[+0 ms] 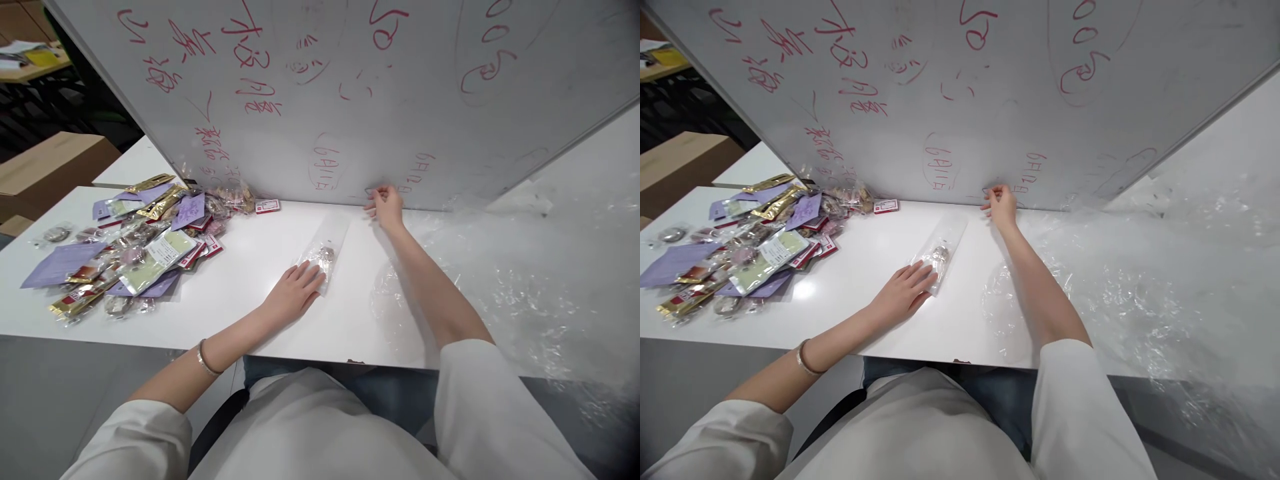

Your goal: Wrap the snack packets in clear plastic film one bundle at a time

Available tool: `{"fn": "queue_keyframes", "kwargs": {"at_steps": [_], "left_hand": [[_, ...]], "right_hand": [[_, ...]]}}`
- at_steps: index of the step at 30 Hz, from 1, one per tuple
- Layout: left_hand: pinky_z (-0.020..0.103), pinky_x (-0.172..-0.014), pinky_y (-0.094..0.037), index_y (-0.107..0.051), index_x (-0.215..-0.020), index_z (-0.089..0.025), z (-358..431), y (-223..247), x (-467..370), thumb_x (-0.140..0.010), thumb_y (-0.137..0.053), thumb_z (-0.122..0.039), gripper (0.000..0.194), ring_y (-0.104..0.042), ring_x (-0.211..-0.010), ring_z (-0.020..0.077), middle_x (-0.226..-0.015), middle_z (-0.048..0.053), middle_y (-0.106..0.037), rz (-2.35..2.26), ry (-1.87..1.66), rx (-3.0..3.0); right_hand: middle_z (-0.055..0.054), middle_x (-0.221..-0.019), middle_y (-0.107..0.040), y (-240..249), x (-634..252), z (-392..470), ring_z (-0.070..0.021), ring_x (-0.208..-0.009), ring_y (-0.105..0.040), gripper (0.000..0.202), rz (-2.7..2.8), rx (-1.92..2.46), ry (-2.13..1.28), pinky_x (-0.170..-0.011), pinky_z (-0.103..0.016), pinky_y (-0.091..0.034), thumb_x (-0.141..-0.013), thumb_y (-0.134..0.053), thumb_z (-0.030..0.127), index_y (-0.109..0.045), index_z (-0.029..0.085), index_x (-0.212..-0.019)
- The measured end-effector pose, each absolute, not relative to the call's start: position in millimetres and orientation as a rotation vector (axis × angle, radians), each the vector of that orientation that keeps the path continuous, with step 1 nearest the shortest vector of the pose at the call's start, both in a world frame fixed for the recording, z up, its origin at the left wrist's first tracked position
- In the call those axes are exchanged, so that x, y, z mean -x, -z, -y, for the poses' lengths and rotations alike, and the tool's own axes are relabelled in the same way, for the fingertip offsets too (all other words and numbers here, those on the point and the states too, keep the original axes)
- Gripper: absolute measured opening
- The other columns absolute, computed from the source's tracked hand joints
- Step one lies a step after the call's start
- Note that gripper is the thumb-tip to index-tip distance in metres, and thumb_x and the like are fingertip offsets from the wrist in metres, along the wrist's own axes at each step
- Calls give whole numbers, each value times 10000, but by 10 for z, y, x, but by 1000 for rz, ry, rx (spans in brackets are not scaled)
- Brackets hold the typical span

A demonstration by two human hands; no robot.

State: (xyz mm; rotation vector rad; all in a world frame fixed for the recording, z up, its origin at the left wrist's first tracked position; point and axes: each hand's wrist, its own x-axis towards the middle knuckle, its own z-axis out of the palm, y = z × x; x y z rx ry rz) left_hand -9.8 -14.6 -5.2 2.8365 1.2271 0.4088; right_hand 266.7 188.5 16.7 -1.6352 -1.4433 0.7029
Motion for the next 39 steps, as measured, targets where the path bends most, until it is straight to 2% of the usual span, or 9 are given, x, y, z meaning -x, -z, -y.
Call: {"fn": "queue_keyframes", "kwargs": {"at_steps": [4, 9, 12, 15, 20, 25, 31, 34, 39], "left_hand": [[462, -1068, -416, -540, -1359, -196, 148, 54, 104, -1017, -434, -292, 370, -473, -1368, 316, -1424, 106, -568, -1235, -391, -2868], [466, -1058, -422, -533, -1367, -204, 139, 39, 108, -1010, -440, -259, 372, -472, -1372, 312, -1423, 115, -566, -1208, -395, -2877], [446, -1006, -461, -539, -1363, -188, 99, 38, 84, -975, -461, -177, 395, -509, -1337, 312, -1369, 127, -604, -1219, -400, -2903], [426, -923, -513, -554, -1354, -148, 46, 48, 50, -936, -468, -115, 428, -568, -1274, 314, -1292, 148, -653, -1230, -433, -2908], [450, -933, -554, -588, -1318, -134, 18, 100, 29, -926, -489, -147, 405, -614, -1229, 313, -1292, 144, -667, -1233, -558, -2873], [395, -904, -599, -603, -1285, -144, 58, 122, 30, -926, -481, -175, 381, -671, -1153, 265, -1265, 126, -687, -1319, -807, -2789], [333, -816, -629, -574, -1317, -179, 64, 96, 49, -937, -466, -181, 395, -712, -1059, 217, -1266, 112, -687, -1413, -930, -2604], [336, -852, -625, -589, -1305, -167, 58, 115, 70, -943, -479, -188, 379, -708, -1080, 221, -1260, 119, -690, -1321, -942, -2647], [387, -971, -585, -613, -1301, -166, 47, 150, 103, -936, -523, -198, 377, -660, -1184, 248, -1258, 114, -695, -1092, -893, -2789]], "right_hand": [[-79, -1062, -641, -69, -2573, -1987, -130, -673, -656, 305, 1335, 1665, -646, -558, -241, -473, -949, -509, 415, -498, 201, -1166], [-106, -1001, -656, -138, -2642, -1898, -197, -770, -666, 347, 1408, 1906, -468, -767, -340, -498, -929, -553, 393, -524, 162, -1186], [-116, -903, -690, -215, -2615, -1754, -224, -763, -673, 306, 1463, 2028, -656, -751, -348, -506, -891, -604, 403, -609, 147, -1059], [-116, -708, -682, -268, -2520, -1559, -232, -625, -664, 389, 1507, 2050, -919, -635, -345, -519, -860, -619, 541, -649, 160, -792], [-145, -801, -718, -322, -2298, -1336, -211, -620, -658, 496, 1571, 1969, -1318, -584, -322, -532, -792, -661, 653, -658, 170, -677], [-142, -967, -691, -309, -2164, -1243, -208, -745, -669, 381, 1320, 1805, -1581, -665, -323, -567, -708, -796, 512, -658, 158, -741], [-122, -1092, -633, -287, -2141, -814, -203, -940, -708, 169, 966, 1545, -1578, -832, -311, -602, -858, -618, 343, -584, 194, -930], [-96, -1018, -667, -268, -2020, -719, -181, -980, -697, 107, 858, 1401, -1596, -871, -266, -591, -886, -584, 307, -583, 202, -908], [-41, -754, -688, -211, -1879, -977, -159, -757, -682, 107, 783, 1310, -1718, -735, -256, -608, -780, -702, 131, -607, 182, -780]]}}
